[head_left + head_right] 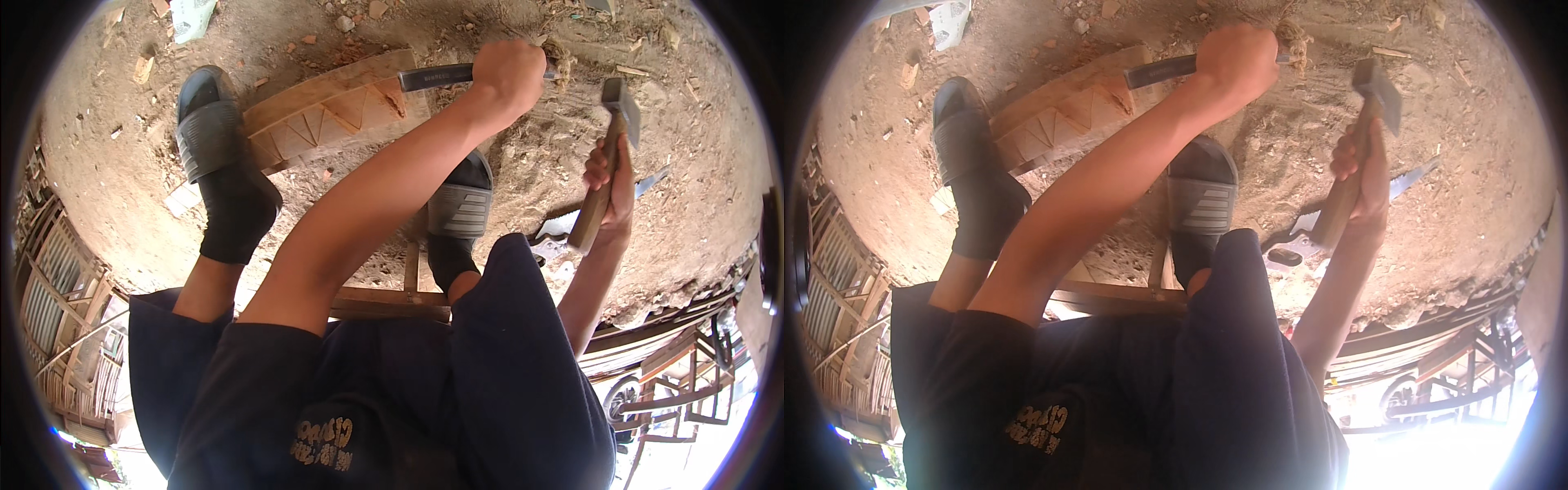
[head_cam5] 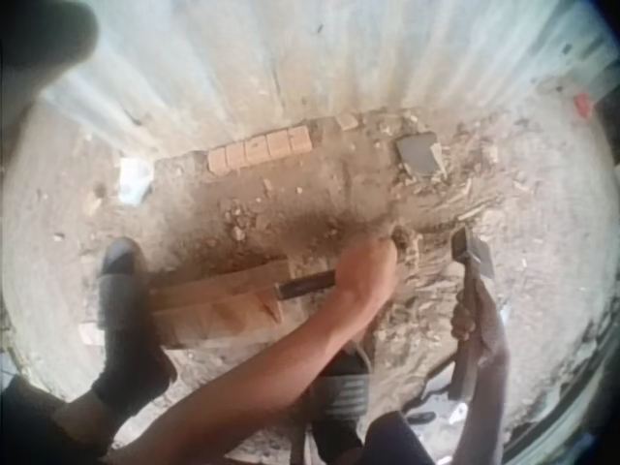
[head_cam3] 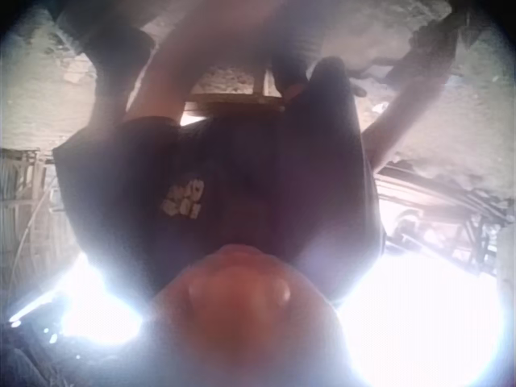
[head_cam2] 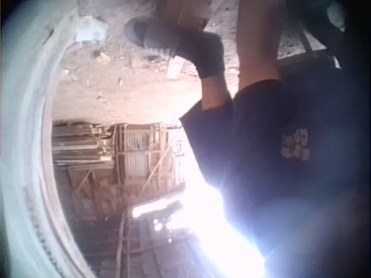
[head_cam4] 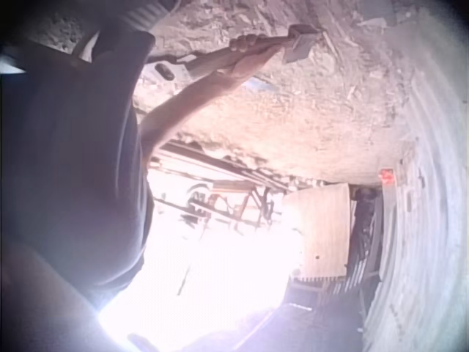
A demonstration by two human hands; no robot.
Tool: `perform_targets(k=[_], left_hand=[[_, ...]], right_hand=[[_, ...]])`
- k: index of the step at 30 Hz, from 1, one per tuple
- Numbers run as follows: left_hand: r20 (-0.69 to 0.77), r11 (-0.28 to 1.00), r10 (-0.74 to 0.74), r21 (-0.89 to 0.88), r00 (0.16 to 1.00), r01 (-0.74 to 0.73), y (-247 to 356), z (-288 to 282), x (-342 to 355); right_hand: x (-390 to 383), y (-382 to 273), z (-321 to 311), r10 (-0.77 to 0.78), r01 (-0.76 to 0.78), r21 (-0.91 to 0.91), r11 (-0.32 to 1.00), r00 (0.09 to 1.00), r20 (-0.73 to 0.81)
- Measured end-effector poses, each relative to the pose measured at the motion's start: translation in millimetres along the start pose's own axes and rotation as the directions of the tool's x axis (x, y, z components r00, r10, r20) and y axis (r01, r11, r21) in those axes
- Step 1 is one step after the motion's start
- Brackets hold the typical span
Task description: The person uses a chisel and mallet to carve a pattern into a piece of wood placed on a low wooden stool. They repeatedly strike the chisel to remove wood shavings and occasionally clear debris from the carved area.
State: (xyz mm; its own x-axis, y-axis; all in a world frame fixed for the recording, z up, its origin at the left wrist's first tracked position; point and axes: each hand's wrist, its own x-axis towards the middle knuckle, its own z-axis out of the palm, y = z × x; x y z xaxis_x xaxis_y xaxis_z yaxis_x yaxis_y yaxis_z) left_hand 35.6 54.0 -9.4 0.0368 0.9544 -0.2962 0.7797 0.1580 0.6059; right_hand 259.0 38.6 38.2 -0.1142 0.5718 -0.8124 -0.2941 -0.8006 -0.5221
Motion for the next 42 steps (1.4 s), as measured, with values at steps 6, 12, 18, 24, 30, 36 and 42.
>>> perform_targets(k=[6,12,18,24,30,36,42], left_hand=[[0.042,0.998,-0.054,-0.023,0.998,0.055,1,0,1],[-0.051,0.999,0.032,0.042,0.998,-0.03,-8,9,-5],[0.026,0.999,-0.049,0.024,0.998,0.048,-2,2,3],[0.069,0.999,-0.026,0.026,0.997,0.025,-14,-3,-7],[0.055,0.996,-0.083,0.031,0.995,0.082,-18,-8,-6],[0.042,0.996,-0.084,0.015,0.996,0.084,-17,-9,-3],[-0.039,0.999,-0.049,-0.003,0.998,0.049,-20,-14,-16]], right_hand=[[-12,12,35,0.078,-0.109,-0.369,0.923,0.992,-0.099],[-25,-1,25,0.229,-0.264,-0.422,0.867,0.965,-0.131],[18,-20,12,-0.149,0.154,0.027,0.988,0.98,-0.129],[-22,-12,64,0.32,-0.342,-0.441,0.83,0.939,-0.128],[-13,-7,35,0.179,-0.195,-0.166,0.967,0.978,-0.105],[-2,-15,44,-0.008,-0.006,-0.129,0.992,0.994,-0.108],[-43,-17,66,0.271,-0.267,-0.425,0.865,0.961,-0.053]])
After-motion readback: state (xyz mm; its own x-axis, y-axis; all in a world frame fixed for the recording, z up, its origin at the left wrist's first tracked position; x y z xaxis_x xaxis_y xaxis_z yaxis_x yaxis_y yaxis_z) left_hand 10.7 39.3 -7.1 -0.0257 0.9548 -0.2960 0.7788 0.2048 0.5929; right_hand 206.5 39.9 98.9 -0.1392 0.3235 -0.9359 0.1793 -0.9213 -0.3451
